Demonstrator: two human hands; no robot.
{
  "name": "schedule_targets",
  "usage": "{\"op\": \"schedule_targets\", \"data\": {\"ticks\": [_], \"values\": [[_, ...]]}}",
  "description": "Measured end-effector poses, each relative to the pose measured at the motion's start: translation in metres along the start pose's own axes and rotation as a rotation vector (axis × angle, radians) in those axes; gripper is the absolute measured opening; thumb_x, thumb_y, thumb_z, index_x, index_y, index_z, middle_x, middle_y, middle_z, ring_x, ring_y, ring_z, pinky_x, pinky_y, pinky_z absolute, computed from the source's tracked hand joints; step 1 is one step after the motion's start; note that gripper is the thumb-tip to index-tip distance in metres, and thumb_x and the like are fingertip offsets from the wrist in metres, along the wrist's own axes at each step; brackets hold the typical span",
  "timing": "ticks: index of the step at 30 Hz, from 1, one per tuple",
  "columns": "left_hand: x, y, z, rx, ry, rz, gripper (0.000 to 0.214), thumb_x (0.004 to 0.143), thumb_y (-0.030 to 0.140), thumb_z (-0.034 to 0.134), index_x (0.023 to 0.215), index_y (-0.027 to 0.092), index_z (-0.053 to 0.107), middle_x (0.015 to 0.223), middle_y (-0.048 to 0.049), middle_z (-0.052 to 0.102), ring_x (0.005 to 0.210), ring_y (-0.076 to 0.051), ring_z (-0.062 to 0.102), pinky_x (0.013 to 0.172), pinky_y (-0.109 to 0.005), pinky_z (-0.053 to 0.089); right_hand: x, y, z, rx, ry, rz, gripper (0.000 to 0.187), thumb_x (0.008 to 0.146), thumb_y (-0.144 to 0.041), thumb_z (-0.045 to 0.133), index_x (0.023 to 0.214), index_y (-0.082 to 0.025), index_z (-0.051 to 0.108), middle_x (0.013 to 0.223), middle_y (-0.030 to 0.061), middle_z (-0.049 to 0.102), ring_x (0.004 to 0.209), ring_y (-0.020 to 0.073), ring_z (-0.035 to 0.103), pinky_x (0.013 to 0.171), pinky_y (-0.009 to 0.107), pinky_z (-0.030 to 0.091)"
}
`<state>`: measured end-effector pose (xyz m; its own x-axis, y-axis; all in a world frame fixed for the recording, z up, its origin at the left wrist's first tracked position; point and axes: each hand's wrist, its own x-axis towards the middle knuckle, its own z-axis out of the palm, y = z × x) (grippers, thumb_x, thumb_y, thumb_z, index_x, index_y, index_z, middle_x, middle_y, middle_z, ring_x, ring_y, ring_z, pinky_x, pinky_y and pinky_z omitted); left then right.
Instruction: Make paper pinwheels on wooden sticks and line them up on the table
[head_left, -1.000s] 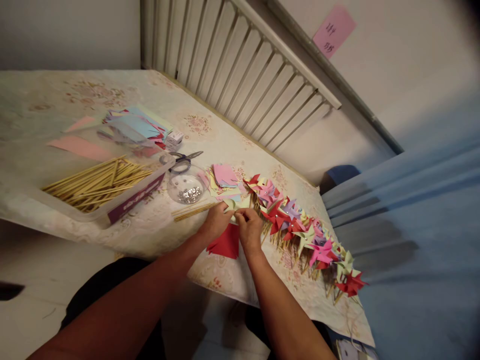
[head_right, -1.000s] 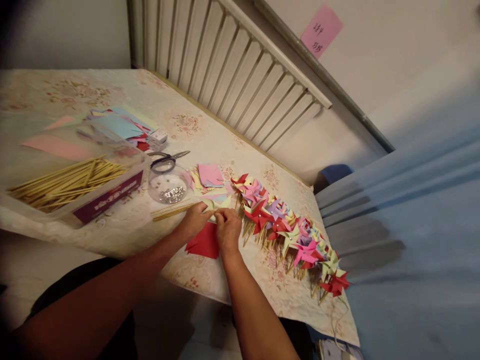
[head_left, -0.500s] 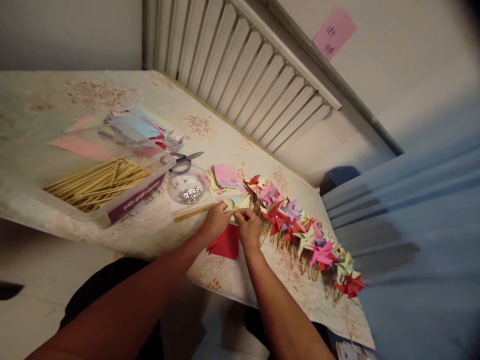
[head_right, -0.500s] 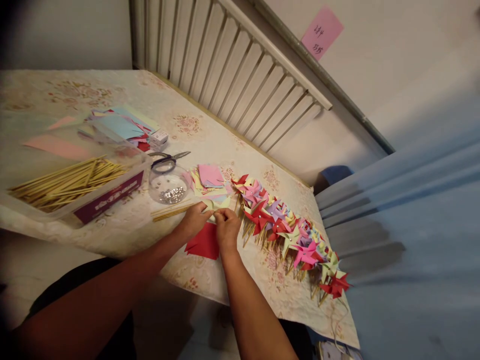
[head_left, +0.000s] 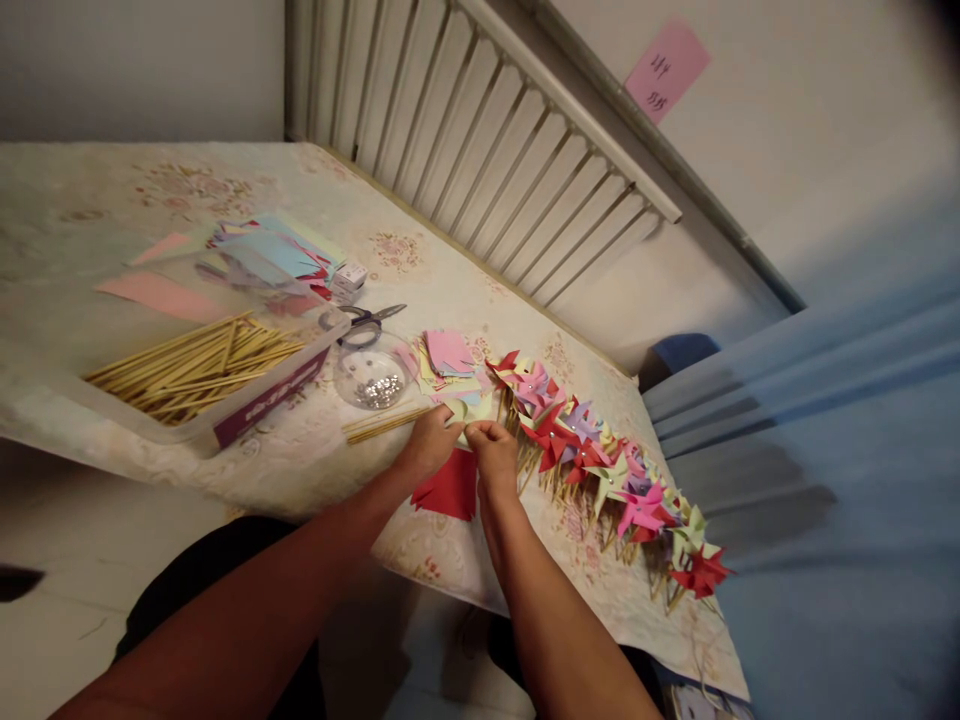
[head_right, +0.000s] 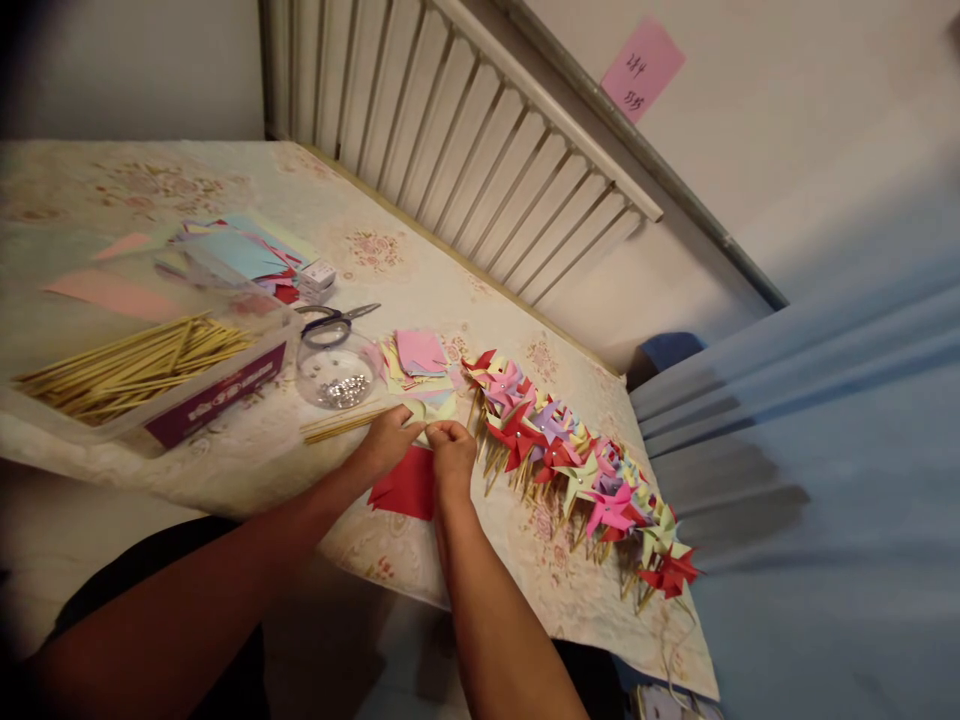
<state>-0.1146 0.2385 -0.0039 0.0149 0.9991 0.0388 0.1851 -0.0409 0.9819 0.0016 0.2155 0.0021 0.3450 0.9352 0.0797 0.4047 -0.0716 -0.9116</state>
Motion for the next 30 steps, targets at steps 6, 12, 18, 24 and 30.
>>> {"op": "schedule_targets", "data": {"ticks": [6, 12, 18, 24, 30], "values": [[0.001, -0.004, -0.001, 0.023, -0.001, 0.019, 0.021, 0.075, 0.017, 0.054, 0.058, 0.019, 0.042, 0.057, 0.0067, 0.040, 0.063, -0.012, 0.040, 0.062, -0.025, 0.031, 0.002, -0.008, -0.007, -0.205, -0.041, -0.262, 0.013, 0.072, -0.030, 0.060, 0.066, -0.020, 0.066, 0.064, -0.0012, 0.059, 0.064, 0.0156, 0.051, 0.065, 0.027, 0.040], [0.002, -0.006, 0.003, 0.005, 0.000, 0.007, 0.023, 0.075, 0.018, 0.053, 0.057, 0.019, 0.039, 0.056, 0.0070, 0.038, 0.062, -0.011, 0.037, 0.060, -0.026, 0.028, -0.001, -0.005, -0.002, -0.118, 0.033, -0.127, 0.016, 0.072, -0.032, 0.059, 0.065, -0.019, 0.066, 0.060, -0.0020, 0.059, 0.060, 0.0150, 0.050, 0.059, 0.026, 0.040], [0.001, -0.005, 0.000, -0.019, -0.004, 0.009, 0.020, 0.075, 0.020, 0.052, 0.058, 0.019, 0.041, 0.058, 0.0064, 0.040, 0.063, -0.011, 0.039, 0.060, -0.026, 0.029, 0.002, -0.005, -0.001, -0.129, -0.019, -0.122, 0.014, 0.072, -0.031, 0.059, 0.066, -0.019, 0.066, 0.060, -0.0023, 0.058, 0.059, 0.0147, 0.049, 0.058, 0.025, 0.039], [0.003, -0.008, 0.003, -0.014, 0.009, -0.001, 0.020, 0.074, 0.024, 0.052, 0.058, 0.019, 0.040, 0.057, 0.0067, 0.040, 0.062, -0.011, 0.038, 0.058, -0.025, 0.028, 0.003, -0.005, -0.006, -0.236, -0.002, -0.291, 0.014, 0.073, -0.030, 0.059, 0.067, -0.020, 0.067, 0.067, 0.0004, 0.062, 0.067, 0.0163, 0.054, 0.066, 0.027, 0.042], [0.003, -0.007, 0.001, -0.003, 0.007, -0.008, 0.022, 0.074, 0.022, 0.053, 0.058, 0.020, 0.038, 0.056, 0.0066, 0.039, 0.062, -0.011, 0.037, 0.059, -0.026, 0.027, 0.005, 0.000, 0.002, -0.065, -0.030, -0.032, 0.018, 0.071, -0.034, 0.060, 0.066, -0.018, 0.065, 0.056, -0.0036, 0.054, 0.054, 0.0134, 0.045, 0.055, 0.025, 0.037]]}}
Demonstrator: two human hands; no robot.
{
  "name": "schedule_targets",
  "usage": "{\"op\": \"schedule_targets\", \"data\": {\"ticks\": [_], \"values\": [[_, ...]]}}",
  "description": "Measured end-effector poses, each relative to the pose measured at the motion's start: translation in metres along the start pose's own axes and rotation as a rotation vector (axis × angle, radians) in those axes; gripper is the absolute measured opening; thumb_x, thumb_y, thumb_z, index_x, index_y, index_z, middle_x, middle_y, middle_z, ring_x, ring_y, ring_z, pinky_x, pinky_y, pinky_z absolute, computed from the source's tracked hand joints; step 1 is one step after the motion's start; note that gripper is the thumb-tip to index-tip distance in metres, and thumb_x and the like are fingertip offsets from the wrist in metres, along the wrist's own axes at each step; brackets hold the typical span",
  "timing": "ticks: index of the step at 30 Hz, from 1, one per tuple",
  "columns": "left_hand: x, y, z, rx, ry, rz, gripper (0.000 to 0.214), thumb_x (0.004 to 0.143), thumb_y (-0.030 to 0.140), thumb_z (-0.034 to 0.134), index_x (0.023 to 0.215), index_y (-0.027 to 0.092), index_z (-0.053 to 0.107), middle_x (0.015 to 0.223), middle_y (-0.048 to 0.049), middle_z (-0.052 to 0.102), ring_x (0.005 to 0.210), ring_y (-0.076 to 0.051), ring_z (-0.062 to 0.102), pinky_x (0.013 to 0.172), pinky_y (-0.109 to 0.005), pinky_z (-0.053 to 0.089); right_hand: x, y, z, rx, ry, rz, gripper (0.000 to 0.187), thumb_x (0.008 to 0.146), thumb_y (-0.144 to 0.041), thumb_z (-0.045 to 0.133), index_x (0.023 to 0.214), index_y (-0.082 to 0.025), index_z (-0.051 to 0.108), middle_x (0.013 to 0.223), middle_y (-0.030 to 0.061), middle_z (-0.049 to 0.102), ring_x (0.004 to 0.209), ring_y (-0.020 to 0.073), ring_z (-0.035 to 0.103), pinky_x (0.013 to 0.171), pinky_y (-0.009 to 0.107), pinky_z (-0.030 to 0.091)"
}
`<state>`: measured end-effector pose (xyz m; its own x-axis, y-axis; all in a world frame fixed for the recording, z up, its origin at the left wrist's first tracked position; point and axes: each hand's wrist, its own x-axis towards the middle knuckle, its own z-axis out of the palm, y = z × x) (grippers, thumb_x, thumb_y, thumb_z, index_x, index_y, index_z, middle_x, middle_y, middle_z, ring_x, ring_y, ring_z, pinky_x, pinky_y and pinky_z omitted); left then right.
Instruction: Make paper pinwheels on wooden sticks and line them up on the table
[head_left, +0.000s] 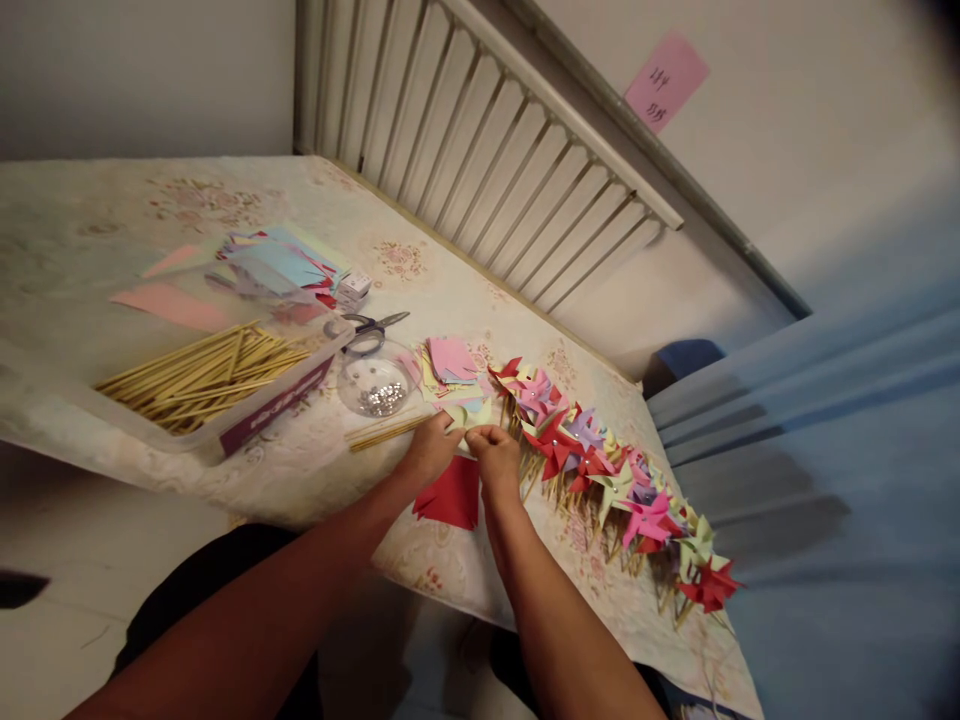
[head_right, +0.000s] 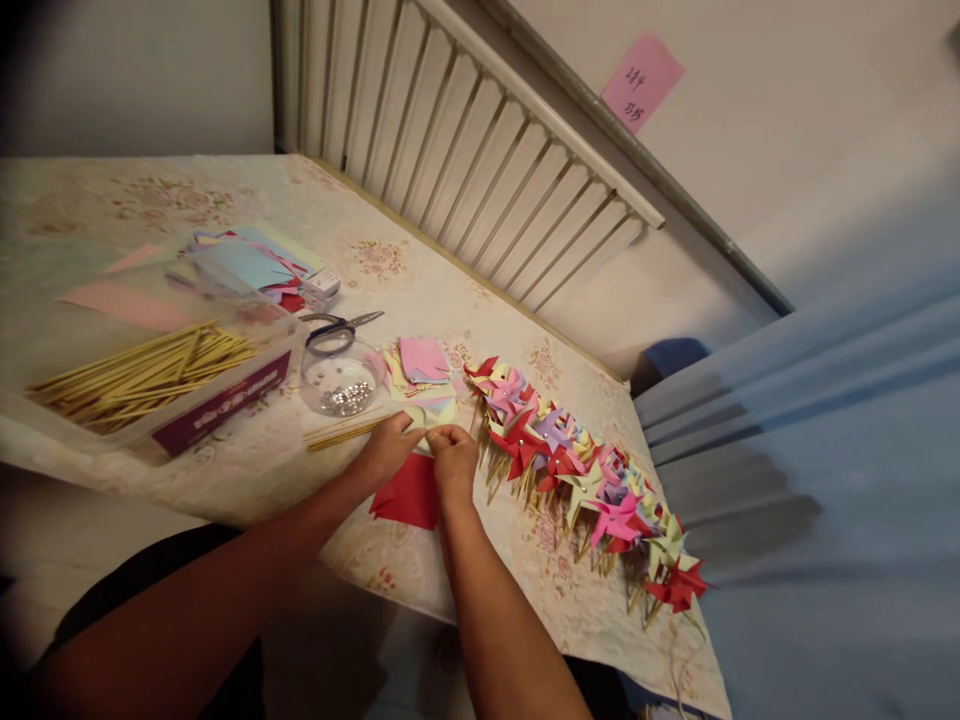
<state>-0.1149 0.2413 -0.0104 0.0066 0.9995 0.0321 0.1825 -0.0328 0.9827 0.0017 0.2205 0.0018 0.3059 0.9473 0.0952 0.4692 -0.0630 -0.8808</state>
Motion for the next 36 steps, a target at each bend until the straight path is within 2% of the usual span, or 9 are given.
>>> {"op": "schedule_targets", "data": {"ticks": [5, 7, 12, 19, 24, 26, 32, 34, 36], "values": [[-0.002, 0.005, -0.003, -0.006, -0.006, 0.003, 0.023, 0.075, 0.018, 0.053, 0.057, 0.020, 0.038, 0.057, 0.0065, 0.040, 0.062, -0.011, 0.036, 0.059, -0.026, 0.027, -0.003, -0.013, -0.014, -0.309, -0.016, -0.384, 0.015, 0.076, -0.028, 0.058, 0.070, -0.021, 0.069, 0.075, 0.0026, 0.063, 0.075, 0.0173, 0.055, 0.071, 0.028, 0.041], [-0.003, 0.006, -0.002, -0.006, -0.001, -0.006, 0.024, 0.075, 0.019, 0.054, 0.057, 0.020, 0.038, 0.056, 0.0069, 0.038, 0.062, -0.011, 0.036, 0.059, -0.026, 0.027, -0.003, -0.011, -0.012, -0.246, -0.003, -0.305, 0.014, 0.075, -0.029, 0.058, 0.069, -0.020, 0.068, 0.071, 0.0013, 0.062, 0.070, 0.0166, 0.054, 0.067, 0.027, 0.041], [-0.003, 0.008, -0.004, -0.007, 0.000, -0.025, 0.025, 0.074, 0.014, 0.055, 0.057, 0.020, 0.038, 0.056, 0.0071, 0.037, 0.062, -0.011, 0.037, 0.060, -0.026, 0.028, 0.002, -0.001, 0.001, 0.064, -0.011, 0.093, 0.015, 0.070, -0.033, 0.062, 0.066, -0.018, 0.063, 0.051, -0.0057, 0.051, 0.050, 0.0127, 0.042, 0.053, 0.026, 0.036], [-0.003, 0.011, -0.006, -0.007, -0.009, -0.022, 0.025, 0.075, 0.015, 0.056, 0.057, 0.019, 0.039, 0.056, 0.0072, 0.038, 0.062, -0.011, 0.037, 0.061, -0.026, 0.029, -0.001, -0.017, -0.015, -0.294, -0.031, -0.353, 0.013, 0.075, -0.029, 0.060, 0.071, -0.020, 0.069, 0.075, 0.0024, 0.064, 0.074, 0.0170, 0.055, 0.070, 0.028, 0.041], [-0.003, 0.011, -0.005, 0.002, -0.013, -0.034, 0.024, 0.075, 0.015, 0.055, 0.058, 0.019, 0.040, 0.055, 0.0073, 0.036, 0.063, -0.012, 0.039, 0.062, -0.026, 0.030, 0.003, -0.003, -0.003, 0.044, -0.046, 0.097, 0.013, 0.068, -0.031, 0.062, 0.066, -0.018, 0.063, 0.054, -0.0046, 0.052, 0.053, 0.0126, 0.043, 0.056, 0.025, 0.037], [-0.004, 0.010, -0.005, 0.002, -0.008, -0.034, 0.024, 0.075, 0.016, 0.056, 0.058, 0.020, 0.040, 0.055, 0.0071, 0.036, 0.063, -0.012, 0.039, 0.063, -0.026, 0.031, 0.005, -0.002, -0.001, 0.073, -0.067, 0.174, 0.013, 0.067, -0.031, 0.062, 0.067, -0.018, 0.063, 0.051, -0.0055, 0.049, 0.050, 0.0121, 0.040, 0.053, 0.025, 0.034], [-0.003, 0.010, -0.006, -0.028, -0.017, -0.015, 0.022, 0.075, 0.015, 0.055, 0.058, 0.019, 0.042, 0.058, 0.0061, 0.041, 0.063, -0.012, 0.040, 0.063, -0.026, 0.031, 0.000, -0.020, -0.017, -0.336, -0.078, -0.336, 0.013, 0.075, -0.029, 0.060, 0.072, -0.021, 0.069, 0.078, 0.0029, 0.063, 0.075, 0.0165, 0.053, 0.070, 0.027, 0.039], [-0.003, 0.009, -0.005, -0.030, -0.014, -0.015, 0.022, 0.075, 0.014, 0.055, 0.058, 0.019, 0.042, 0.058, 0.0064, 0.041, 0.063, -0.012, 0.040, 0.063, -0.026, 0.031, -0.001, -0.018, -0.017, -0.342, -0.063, -0.328, 0.014, 0.075, -0.030, 0.059, 0.072, -0.021, 0.069, 0.077, 0.0029, 0.063, 0.074, 0.0167, 0.053, 0.069, 0.027, 0.039], [-0.002, 0.008, -0.004, -0.020, 0.000, -0.023, 0.023, 0.075, 0.014, 0.056, 0.057, 0.019, 0.042, 0.057, 0.0066, 0.039, 0.063, -0.012, 0.040, 0.063, -0.026, 0.031, 0.001, -0.012, -0.011, -0.201, -0.056, -0.173, 0.014, 0.073, -0.031, 0.060, 0.068, -0.020, 0.067, 0.067, 0.0004, 0.059, 0.065, 0.0154, 0.050, 0.063, 0.026, 0.039]]}}
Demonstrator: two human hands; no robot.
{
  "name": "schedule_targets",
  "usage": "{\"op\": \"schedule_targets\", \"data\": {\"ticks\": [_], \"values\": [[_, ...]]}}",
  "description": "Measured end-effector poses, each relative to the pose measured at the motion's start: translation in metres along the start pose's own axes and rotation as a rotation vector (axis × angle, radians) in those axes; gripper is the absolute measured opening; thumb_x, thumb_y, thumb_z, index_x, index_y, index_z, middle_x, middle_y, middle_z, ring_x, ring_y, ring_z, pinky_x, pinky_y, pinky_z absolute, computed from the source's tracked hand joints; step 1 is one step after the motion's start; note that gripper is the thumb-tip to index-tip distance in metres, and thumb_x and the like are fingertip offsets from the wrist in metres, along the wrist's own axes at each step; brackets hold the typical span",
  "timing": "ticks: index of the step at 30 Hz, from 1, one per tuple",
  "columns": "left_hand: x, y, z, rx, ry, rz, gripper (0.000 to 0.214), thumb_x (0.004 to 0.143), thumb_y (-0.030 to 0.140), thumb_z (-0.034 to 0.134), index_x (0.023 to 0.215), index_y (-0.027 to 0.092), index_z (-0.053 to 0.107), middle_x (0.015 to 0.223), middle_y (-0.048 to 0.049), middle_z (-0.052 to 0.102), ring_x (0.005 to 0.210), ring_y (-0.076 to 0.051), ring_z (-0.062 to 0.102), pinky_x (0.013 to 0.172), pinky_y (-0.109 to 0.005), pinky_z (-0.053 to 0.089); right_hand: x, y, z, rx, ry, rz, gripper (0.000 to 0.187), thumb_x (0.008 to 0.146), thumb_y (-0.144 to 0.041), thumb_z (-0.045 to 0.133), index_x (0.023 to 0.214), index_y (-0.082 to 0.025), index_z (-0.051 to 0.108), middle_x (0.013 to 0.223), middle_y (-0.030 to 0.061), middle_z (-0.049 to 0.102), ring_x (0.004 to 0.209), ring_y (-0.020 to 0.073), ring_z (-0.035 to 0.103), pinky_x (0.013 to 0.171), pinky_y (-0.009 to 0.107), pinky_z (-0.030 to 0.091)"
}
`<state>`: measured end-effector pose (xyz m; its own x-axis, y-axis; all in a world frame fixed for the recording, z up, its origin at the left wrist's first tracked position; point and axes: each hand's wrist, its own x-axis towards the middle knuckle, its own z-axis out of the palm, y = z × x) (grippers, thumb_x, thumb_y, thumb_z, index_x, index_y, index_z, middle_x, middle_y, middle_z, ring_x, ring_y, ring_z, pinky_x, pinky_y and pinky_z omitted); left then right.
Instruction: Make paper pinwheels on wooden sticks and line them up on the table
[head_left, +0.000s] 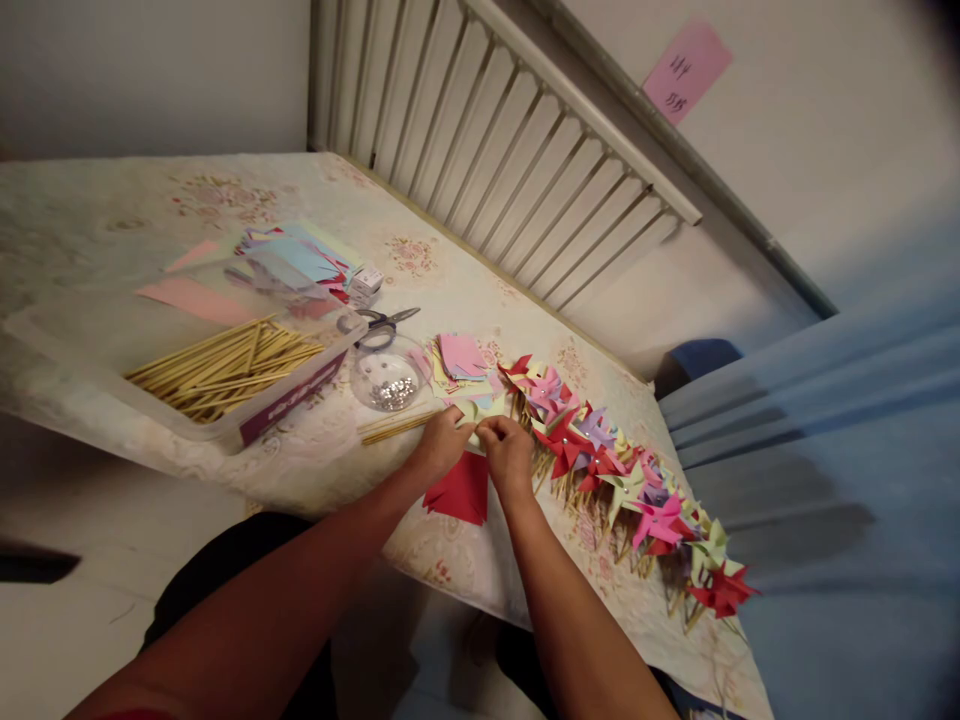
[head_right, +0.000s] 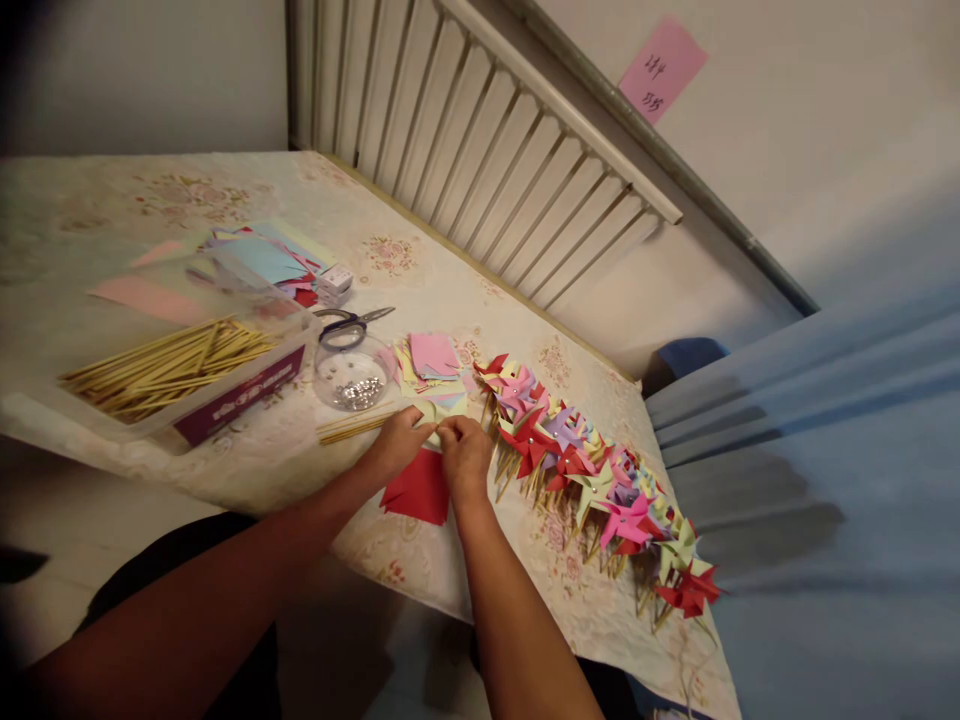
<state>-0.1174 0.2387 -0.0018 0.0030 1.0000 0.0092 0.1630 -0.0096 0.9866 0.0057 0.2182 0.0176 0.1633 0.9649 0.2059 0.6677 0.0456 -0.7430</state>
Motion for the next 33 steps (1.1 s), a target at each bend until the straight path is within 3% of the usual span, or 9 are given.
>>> {"op": "schedule_targets", "data": {"ticks": [4, 6, 9, 11, 13, 17, 19, 25, 33], "values": [[-0.001, -0.002, 0.000, 0.009, 0.013, -0.001, 0.025, 0.074, 0.013, 0.058, 0.056, 0.019, 0.041, 0.056, 0.0065, 0.038, 0.062, -0.012, 0.039, 0.062, -0.026, 0.030, 0.003, 0.007, 0.010, 0.277, -0.042, 0.283, 0.017, 0.067, -0.035, 0.063, 0.065, -0.018, 0.063, 0.053, -0.0046, 0.050, 0.051, 0.0118, 0.040, 0.053, 0.025, 0.035], [-0.001, -0.002, -0.001, 0.009, 0.012, 0.005, 0.024, 0.074, 0.011, 0.057, 0.056, 0.019, 0.042, 0.056, 0.0064, 0.039, 0.062, -0.012, 0.039, 0.062, -0.026, 0.031, 0.004, 0.003, 0.006, 0.188, -0.054, 0.202, 0.016, 0.068, -0.034, 0.062, 0.064, -0.019, 0.064, 0.055, -0.0036, 0.052, 0.053, 0.0125, 0.043, 0.055, 0.025, 0.035], [-0.002, -0.003, -0.001, -0.006, -0.002, 0.007, 0.022, 0.075, 0.011, 0.057, 0.058, 0.018, 0.044, 0.057, 0.0064, 0.041, 0.064, -0.012, 0.041, 0.064, -0.026, 0.032, 0.003, -0.008, -0.008, -0.085, -0.046, -0.105, 0.014, 0.073, -0.030, 0.059, 0.067, -0.020, 0.067, 0.069, 0.0014, 0.061, 0.068, 0.0162, 0.052, 0.064, 0.027, 0.038], [-0.001, -0.003, 0.000, -0.028, -0.012, 0.012, 0.020, 0.075, 0.012, 0.056, 0.059, 0.018, 0.046, 0.058, 0.0064, 0.042, 0.065, -0.012, 0.042, 0.064, -0.025, 0.033, 0.002, -0.011, -0.011, -0.163, -0.041, -0.207, 0.014, 0.075, -0.029, 0.058, 0.070, -0.021, 0.069, 0.076, 0.0034, 0.063, 0.075, 0.0176, 0.054, 0.069, 0.028, 0.039], [-0.001, -0.002, 0.001, -0.039, -0.008, 0.011, 0.020, 0.076, 0.011, 0.056, 0.060, 0.018, 0.046, 0.058, 0.0065, 0.043, 0.065, -0.012, 0.043, 0.064, -0.025, 0.034, 0.001, -0.007, -0.007, -0.080, -0.030, -0.114, 0.014, 0.073, -0.030, 0.059, 0.069, -0.020, 0.068, 0.071, 0.0022, 0.062, 0.069, 0.0167, 0.053, 0.065, 0.027, 0.039], [-0.001, -0.002, 0.000, -0.023, -0.001, -0.012, 0.022, 0.074, 0.013, 0.058, 0.058, 0.019, 0.043, 0.056, 0.0067, 0.042, 0.063, -0.012, 0.041, 0.062, -0.025, 0.032, 0.000, 0.008, 0.011, 0.313, -0.031, 0.302, 0.017, 0.067, -0.036, 0.063, 0.064, -0.020, 0.062, 0.052, -0.0052, 0.048, 0.049, 0.0118, 0.038, 0.052, 0.025, 0.032], [-0.001, -0.002, -0.001, -0.008, -0.001, -0.014, 0.022, 0.074, 0.015, 0.058, 0.059, 0.019, 0.043, 0.055, 0.0068, 0.041, 0.063, -0.012, 0.040, 0.061, -0.026, 0.031, 0.001, 0.009, 0.013, 0.359, -0.052, 0.357, 0.017, 0.066, -0.037, 0.063, 0.064, -0.020, 0.061, 0.050, -0.0062, 0.046, 0.047, 0.0112, 0.035, 0.051, 0.025, 0.031], [0.000, -0.001, -0.001, 0.022, -0.025, 0.019, 0.017, 0.075, 0.016, 0.054, 0.060, 0.019, 0.046, 0.058, 0.0057, 0.044, 0.065, -0.013, 0.042, 0.063, -0.026, 0.030, 0.004, -0.005, -0.008, -0.103, -0.045, -0.164, 0.011, 0.072, -0.029, 0.061, 0.068, -0.021, 0.067, 0.074, 0.0019, 0.063, 0.074, 0.0174, 0.054, 0.070, 0.028, 0.039], [0.000, -0.001, -0.002, -0.018, 0.010, -0.012, 0.023, 0.074, 0.020, 0.056, 0.057, 0.020, 0.041, 0.056, 0.0065, 0.040, 0.062, -0.012, 0.039, 0.060, -0.026, 0.029, 0.005, 0.006, 0.006, 0.038, 0.070, 0.087, 0.015, 0.067, -0.034, 0.066, 0.066, -0.018, 0.064, 0.066, -0.0006, 0.060, 0.066, 0.0160, 0.052, 0.063, 0.026, 0.041]]}}
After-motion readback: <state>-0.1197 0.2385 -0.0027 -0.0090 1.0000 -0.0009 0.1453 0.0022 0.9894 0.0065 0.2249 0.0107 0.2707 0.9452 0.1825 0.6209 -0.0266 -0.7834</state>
